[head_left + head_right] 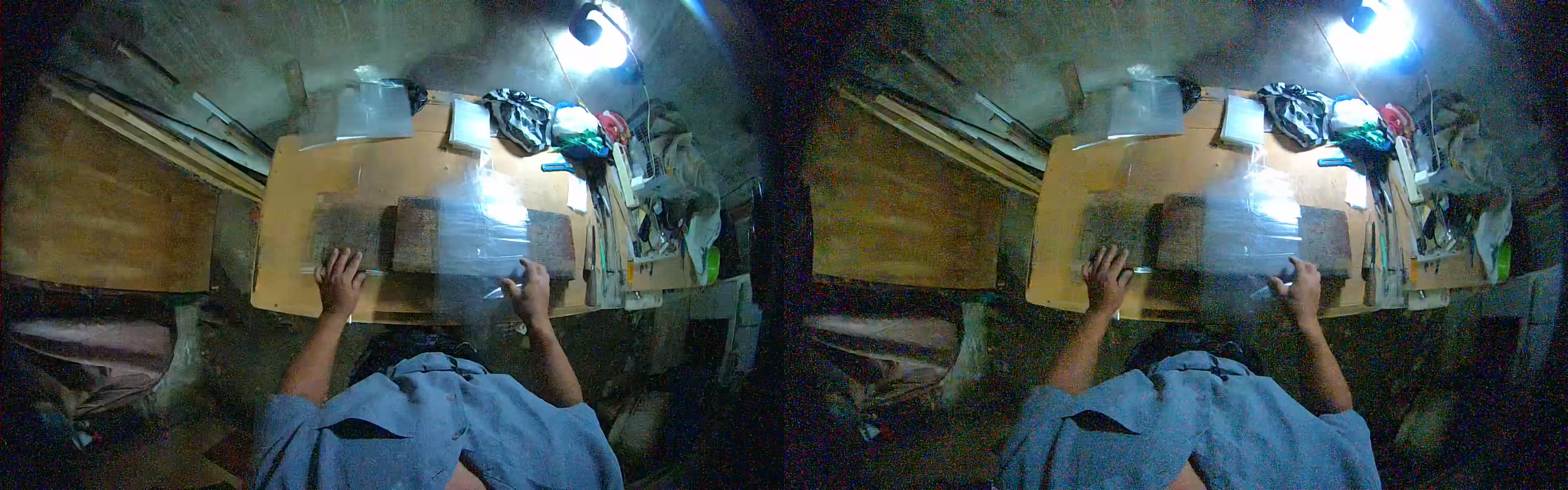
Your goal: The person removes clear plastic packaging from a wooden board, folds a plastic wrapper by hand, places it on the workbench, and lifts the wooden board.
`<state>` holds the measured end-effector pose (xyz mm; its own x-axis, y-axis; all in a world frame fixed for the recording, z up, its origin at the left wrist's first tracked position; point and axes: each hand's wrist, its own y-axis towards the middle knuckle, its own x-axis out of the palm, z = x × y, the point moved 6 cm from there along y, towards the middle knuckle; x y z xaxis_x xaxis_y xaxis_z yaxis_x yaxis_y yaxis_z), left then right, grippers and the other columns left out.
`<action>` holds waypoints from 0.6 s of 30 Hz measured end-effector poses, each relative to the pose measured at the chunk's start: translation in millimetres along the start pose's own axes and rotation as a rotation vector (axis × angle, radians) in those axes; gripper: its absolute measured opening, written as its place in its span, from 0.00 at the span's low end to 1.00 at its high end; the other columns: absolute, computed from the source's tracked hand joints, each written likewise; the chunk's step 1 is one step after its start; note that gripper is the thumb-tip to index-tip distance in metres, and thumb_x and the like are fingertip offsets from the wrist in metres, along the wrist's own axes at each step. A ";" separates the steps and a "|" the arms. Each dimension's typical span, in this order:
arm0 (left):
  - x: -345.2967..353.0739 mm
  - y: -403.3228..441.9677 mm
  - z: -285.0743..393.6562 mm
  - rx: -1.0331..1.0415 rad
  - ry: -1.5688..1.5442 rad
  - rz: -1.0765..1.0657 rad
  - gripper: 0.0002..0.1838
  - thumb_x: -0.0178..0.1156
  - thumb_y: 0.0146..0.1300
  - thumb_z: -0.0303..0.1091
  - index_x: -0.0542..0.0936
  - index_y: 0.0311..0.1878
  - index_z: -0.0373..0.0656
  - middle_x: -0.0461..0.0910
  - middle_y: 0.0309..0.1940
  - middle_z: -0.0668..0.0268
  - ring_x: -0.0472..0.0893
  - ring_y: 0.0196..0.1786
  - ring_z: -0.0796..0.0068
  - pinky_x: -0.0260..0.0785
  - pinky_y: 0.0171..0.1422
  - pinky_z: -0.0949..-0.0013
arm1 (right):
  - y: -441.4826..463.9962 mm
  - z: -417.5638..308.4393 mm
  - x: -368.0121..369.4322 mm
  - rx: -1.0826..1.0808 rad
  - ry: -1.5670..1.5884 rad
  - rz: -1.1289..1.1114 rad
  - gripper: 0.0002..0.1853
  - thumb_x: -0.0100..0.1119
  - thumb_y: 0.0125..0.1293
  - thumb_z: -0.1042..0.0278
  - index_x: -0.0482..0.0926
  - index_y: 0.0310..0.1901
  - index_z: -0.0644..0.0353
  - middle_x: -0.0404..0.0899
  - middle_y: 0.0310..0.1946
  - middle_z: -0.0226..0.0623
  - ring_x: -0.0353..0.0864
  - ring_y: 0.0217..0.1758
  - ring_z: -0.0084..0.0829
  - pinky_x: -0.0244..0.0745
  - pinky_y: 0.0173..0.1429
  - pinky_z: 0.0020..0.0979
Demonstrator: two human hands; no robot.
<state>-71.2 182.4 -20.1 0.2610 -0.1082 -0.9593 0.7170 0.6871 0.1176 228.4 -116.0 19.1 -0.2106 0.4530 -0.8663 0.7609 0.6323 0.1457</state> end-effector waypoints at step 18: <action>-4.3 11.3 -16.0 0.325 -0.057 0.119 0.07 0.57 0.58 0.36 0.82 0.39 0.52 0.82 0.43 0.70 0.77 0.53 0.70 0.60 0.60 0.56 | 8.3 -88.3 -15.6 -0.063 0.082 0.017 0.19 0.66 0.57 0.67 0.75 0.49 0.61 0.75 0.46 0.46 0.74 0.52 0.47 0.69 0.56 0.40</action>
<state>-74.6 202.1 -18.7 0.3847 -0.0873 -0.9189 0.8452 0.4335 0.3127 183.8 -62.3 76.0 -0.2495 0.5120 -0.8219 0.7249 0.6615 0.1920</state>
